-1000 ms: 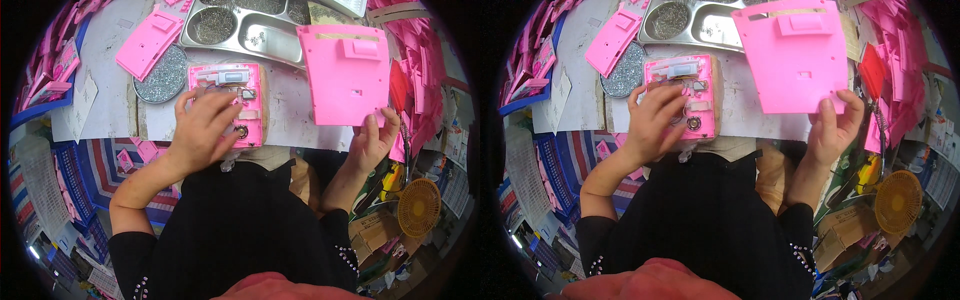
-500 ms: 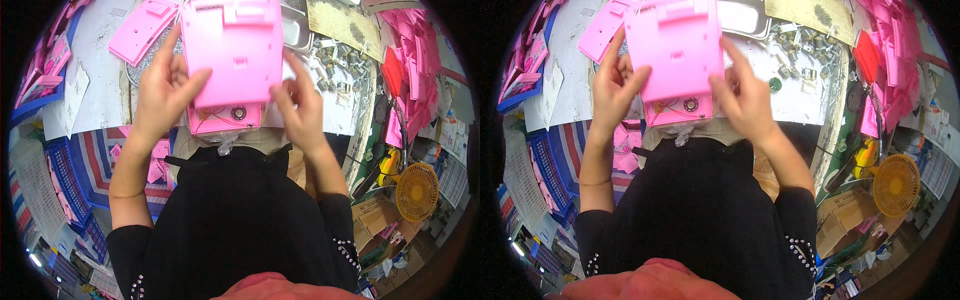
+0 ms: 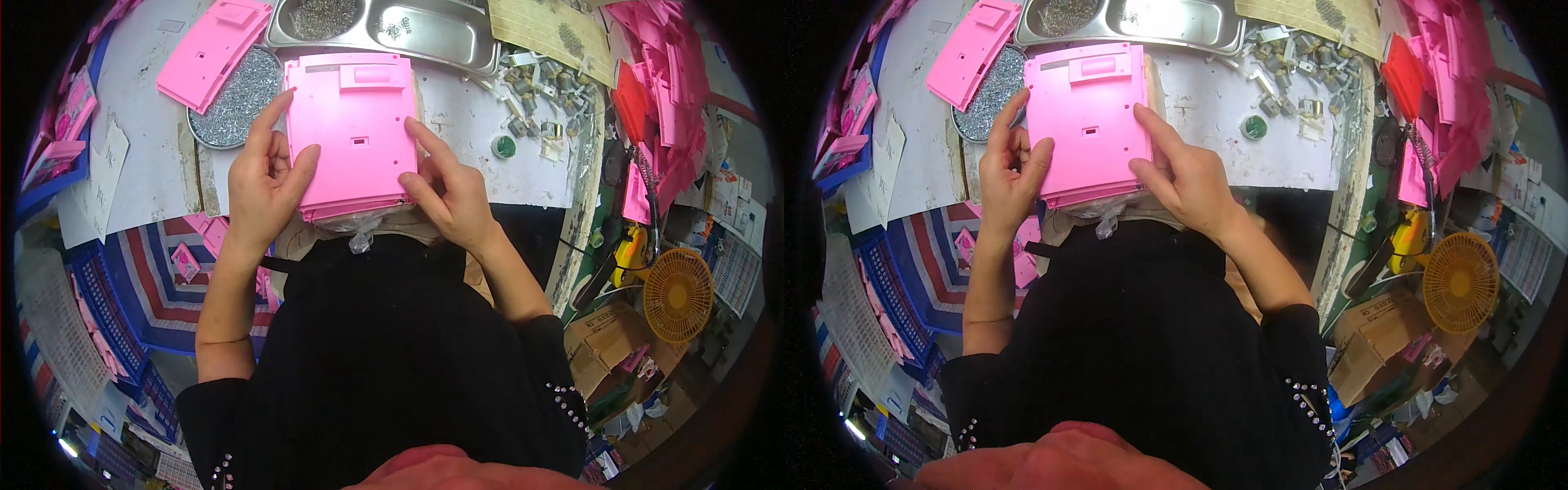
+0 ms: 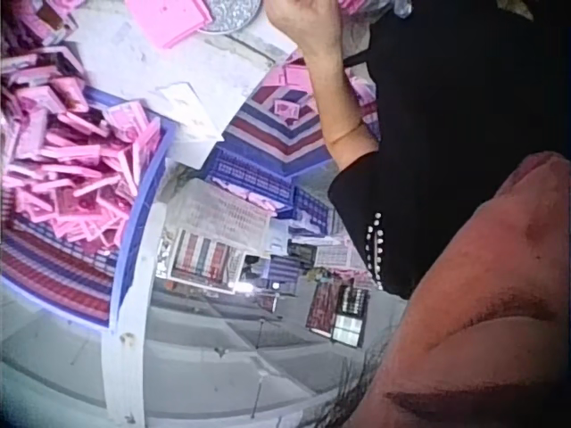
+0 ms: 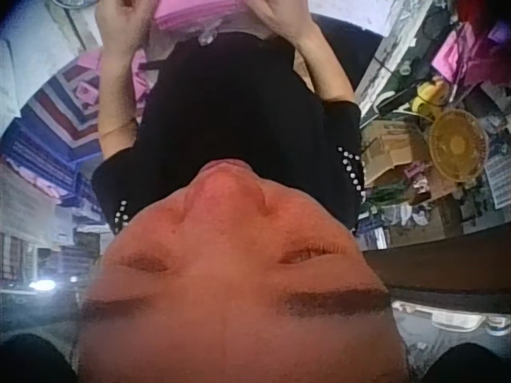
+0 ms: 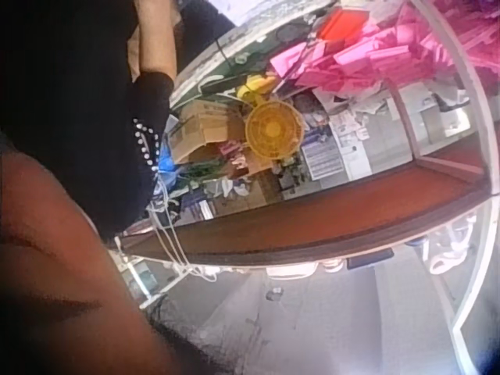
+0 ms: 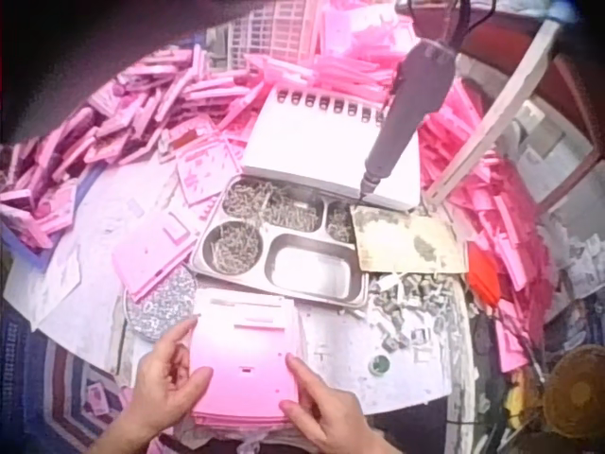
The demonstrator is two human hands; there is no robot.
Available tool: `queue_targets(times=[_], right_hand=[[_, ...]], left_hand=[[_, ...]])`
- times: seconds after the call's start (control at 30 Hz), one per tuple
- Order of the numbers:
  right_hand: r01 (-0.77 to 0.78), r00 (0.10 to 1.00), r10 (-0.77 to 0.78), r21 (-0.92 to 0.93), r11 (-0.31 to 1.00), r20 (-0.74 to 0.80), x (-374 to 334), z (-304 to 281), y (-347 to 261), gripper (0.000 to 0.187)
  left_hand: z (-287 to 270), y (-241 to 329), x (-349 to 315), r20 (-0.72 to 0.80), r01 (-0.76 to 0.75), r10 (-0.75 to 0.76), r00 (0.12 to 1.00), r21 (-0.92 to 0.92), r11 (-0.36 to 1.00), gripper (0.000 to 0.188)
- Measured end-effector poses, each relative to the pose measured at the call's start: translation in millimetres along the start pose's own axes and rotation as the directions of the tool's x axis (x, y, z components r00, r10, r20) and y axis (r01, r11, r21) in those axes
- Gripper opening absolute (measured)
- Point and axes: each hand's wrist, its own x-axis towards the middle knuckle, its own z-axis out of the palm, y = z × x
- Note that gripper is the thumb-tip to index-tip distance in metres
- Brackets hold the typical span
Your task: Assemble internal electronic components including soldering wires and fastening screws into a toy housing.
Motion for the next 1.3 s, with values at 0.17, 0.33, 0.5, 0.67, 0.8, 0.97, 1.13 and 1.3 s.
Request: queue_targets(times=[0.17, 0.33, 0.5, 0.67, 0.8, 0.97, 1.13, 1.3], right_hand=[[-0.036, 0.999, 0.037, 0.133, 0.990, -0.006, -12.3, 2.0, 6.5, 0.063], [-0.049, 0.999, 0.050, 0.238, 0.970, 0.002, -15.0, 4.2, 5.2, 0.062], [-0.093, 0.995, 0.095, 0.245, 0.965, 0.004, -13.1, -2.6, 1.0, 0.064], [-0.146, 0.989, 0.146, 0.263, 0.954, 0.018, -18.5, 2.4, 4.2, 0.065], [-0.141, 0.990, 0.134, 0.168, 0.976, 0.052, -9.4, -1.7, 0.1, 0.066], [-0.127, 0.991, 0.118, 0.151, 0.980, 0.066, -7.6, -0.9, 6.3, 0.063], [-0.135, 0.986, 0.135, -0.008, 0.991, 0.094, -6.1, -4.1, 1.0, 0.064], [-0.128, 0.985, 0.153, -0.245, 0.961, 0.085, -5.8, -5.6, -6.7, 0.069]], left_hand=[[-2.5, 9.4, -1.7, 0.058, 0.032, -0.037, 0.998, 0.089, 0.996, 0.064], [7.0, -5.4, -10.8, -0.041, -0.013, 0.011, 0.999, -0.064, 0.998, 0.065], [6.4, 1.2, -6.0, -0.019, -0.010, 0.010, 1.000, -0.015, 1.000, 0.065], [4.2, 12.2, -3.7, 0.012, -0.004, 0.003, 1.000, 0.092, 0.996, 0.063], [5.0, 9.5, -9.6, -0.035, 0.026, -0.025, 0.999, 0.019, 0.999, 0.061], [11.9, 2.2, -26.9, -0.138, -0.006, 0.017, 0.990, 0.080, 0.997, 0.057], [10.1, 8.7, -29.5, -0.174, 0.016, 0.037, 0.984, 0.293, 0.956, 0.046], [12.2, -3.5, -32.5, -0.140, 0.080, -0.053, 0.989, 0.199, 0.977, 0.048]])
